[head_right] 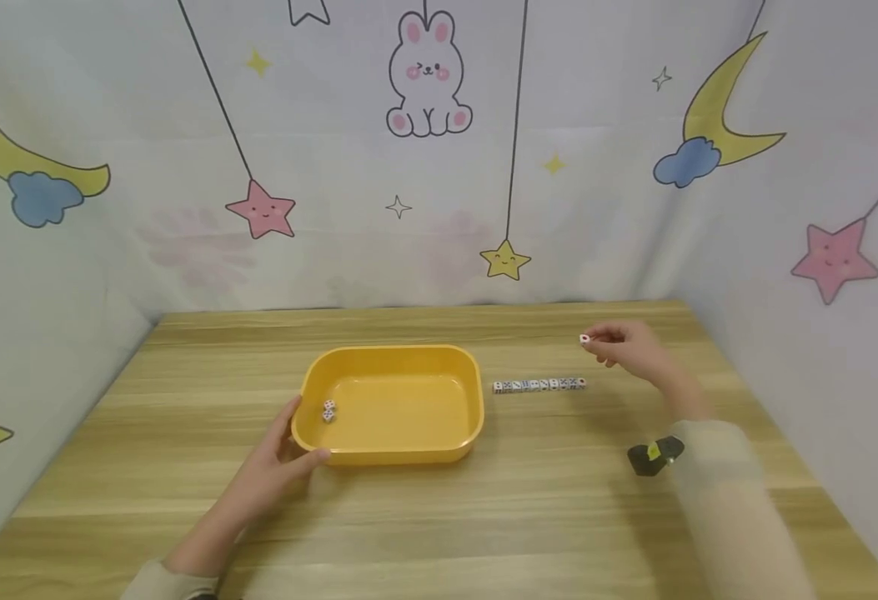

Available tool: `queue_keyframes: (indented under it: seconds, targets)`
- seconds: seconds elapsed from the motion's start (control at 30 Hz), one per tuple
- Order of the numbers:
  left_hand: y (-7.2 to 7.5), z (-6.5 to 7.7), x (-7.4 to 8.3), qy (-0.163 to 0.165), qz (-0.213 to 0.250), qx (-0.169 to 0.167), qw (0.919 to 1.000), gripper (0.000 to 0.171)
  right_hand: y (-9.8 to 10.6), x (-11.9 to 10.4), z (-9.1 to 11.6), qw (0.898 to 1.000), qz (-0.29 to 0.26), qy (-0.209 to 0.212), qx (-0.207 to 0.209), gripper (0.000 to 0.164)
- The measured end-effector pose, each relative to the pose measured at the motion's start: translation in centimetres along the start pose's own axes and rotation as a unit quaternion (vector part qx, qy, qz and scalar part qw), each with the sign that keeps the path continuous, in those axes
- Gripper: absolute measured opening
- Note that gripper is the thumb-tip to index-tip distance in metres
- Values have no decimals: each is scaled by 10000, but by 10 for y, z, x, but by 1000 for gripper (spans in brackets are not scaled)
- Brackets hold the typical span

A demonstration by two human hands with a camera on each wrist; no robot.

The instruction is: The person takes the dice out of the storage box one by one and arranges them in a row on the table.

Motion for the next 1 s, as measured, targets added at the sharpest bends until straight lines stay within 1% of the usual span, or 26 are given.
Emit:
queue_keyframes:
  seconds: [0.13,0.23,0.4,0.57,0.67,0.77,1.0]
  targets:
    - [1,0,0,13,-5,-2,10000,96,0,20,5,9991,273,-223,-218,48]
    - [1,0,1,-23,29,-27,10000,96,-5,33,6,9983,403,-283,-326,46]
    - [1,0,2,-59,77,-40,9999,96,-13,44,3,9965,695,-156,-432,37]
    - [1,1,2,-58,89,-49,9999,96,-18,50,1,9931,1104,-53,-388,28]
    - [1,1,3,-69,124,-65,9999,96,-22,53,1,9936,1054,-9,-409,26]
    - [0,1,2,-68,148,-84,9998,96,-25,54,2,9952,863,-23,-461,26]
    - [-1,0,1,-90,155,-70,9998,97,-32,57,2,9969,559,-191,-526,29]
Point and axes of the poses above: each hand's wrist, its own z-axis away from the middle knuckle, its own y-axis out of the back of the hand, x = y × z, the point moved 7 cm from there along -z, towards the middle knuckle
